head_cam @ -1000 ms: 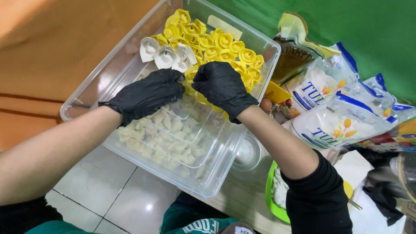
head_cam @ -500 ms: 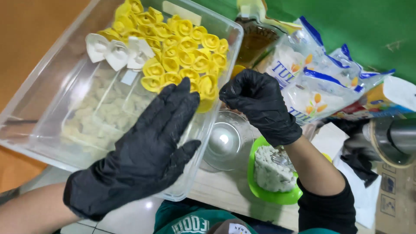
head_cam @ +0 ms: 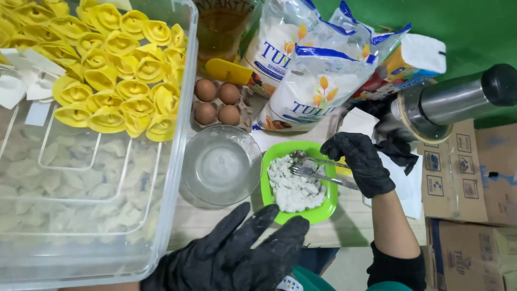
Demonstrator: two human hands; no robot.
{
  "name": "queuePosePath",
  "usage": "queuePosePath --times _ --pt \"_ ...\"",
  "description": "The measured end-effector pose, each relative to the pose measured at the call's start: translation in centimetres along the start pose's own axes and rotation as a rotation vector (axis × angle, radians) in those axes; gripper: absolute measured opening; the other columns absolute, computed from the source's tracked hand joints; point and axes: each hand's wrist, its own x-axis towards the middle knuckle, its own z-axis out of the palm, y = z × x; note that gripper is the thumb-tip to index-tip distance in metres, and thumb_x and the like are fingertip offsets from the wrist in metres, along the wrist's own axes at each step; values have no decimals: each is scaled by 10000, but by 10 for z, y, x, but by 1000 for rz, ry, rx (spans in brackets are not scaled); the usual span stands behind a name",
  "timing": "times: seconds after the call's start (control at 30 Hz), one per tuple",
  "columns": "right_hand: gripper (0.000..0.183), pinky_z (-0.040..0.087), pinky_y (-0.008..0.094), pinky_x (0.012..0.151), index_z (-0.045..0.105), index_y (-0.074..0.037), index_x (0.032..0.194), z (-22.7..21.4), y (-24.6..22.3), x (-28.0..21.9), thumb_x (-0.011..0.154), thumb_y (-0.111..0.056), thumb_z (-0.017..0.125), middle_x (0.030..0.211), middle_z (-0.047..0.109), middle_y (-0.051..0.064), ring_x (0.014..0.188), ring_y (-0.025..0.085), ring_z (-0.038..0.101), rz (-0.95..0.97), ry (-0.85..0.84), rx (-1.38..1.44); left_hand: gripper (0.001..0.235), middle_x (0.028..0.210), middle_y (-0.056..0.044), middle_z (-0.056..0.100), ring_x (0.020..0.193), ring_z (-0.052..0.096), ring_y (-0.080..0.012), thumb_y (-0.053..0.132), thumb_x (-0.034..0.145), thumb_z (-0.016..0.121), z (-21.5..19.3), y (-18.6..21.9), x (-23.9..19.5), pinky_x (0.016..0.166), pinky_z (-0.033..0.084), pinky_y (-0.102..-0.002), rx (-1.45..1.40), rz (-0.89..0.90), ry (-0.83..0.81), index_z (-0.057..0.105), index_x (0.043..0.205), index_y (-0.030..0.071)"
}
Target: Filling and folding yellow dough squares into shaped pastries and placing them in a storage container.
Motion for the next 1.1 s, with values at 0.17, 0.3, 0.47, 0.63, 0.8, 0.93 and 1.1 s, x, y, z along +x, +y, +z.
queuePosePath --times 0.17,0.3,0.47,0.63,0.8,0.93,1.1 --pt "193 525 231 699 728 10 1132 -33 -2 -20 949 -49 751 910 745 170 796 187 718 38 265 -126 399 1452 -97 596 1291 609 -321 393 1007 607 98 -38 7 1072 537 -433 -114 -17 168 676 1339 182" --pt "250 485 177 601 775 -72 1131 -72 14 -17 895 11 781 839 721 102 659 88 613 75 358 -243 460 1445 -122 602 1332 576 -307 358 998 607 168 -48 -5 1174 435 -412 -342 -103 87 622 1410 156" --pt "386 543 268 824 784 -158 1209 -124 104 -3 844 -71 873 1006 712 25 904 106 617 -35 346 -605 536 1394 -97 619 1343 549 -285 288 923 736 227 -54 -20 1174 407 -392 -520 -307 32 607 1423 145" --pt "631 431 406 1128 673 -273 1420 -134 126 1 821 -335 864 1345 659 60 1287 269 571 -187 226 -991 517 1375 -94 639 1317 573 -278 279 916 740 225 -47 -3 1165 421 -393 -510 -315 88 632 1402 140" --pt "557 441 475 1072 674 -195 1367 -131 135 4 850 -306 851 1325 628 127 1227 345 588 -332 258 -1032 473 1451 -175 578 1343 564 -380 171 1000 674 209 -55 -5 1157 467 -481 -539 -197 57 533 1437 60" --pt "505 481 451 1036 705 -106 1265 -130 146 3 820 -252 893 1246 663 123 1181 315 616 -408 391 -925 365 1373 -173 636 1246 635 -381 140 969 677 208 -55 -6 1104 511 -478 -535 -138 83 637 1316 32" --pt "525 540 323 916 656 -115 1351 -133 164 -6 865 -150 852 1329 576 80 1226 227 563 -233 475 -681 359 1372 -154 646 1232 650 -374 132 957 684 208 -54 -5 1091 525 -469 -508 -121 48 653 1303 40"
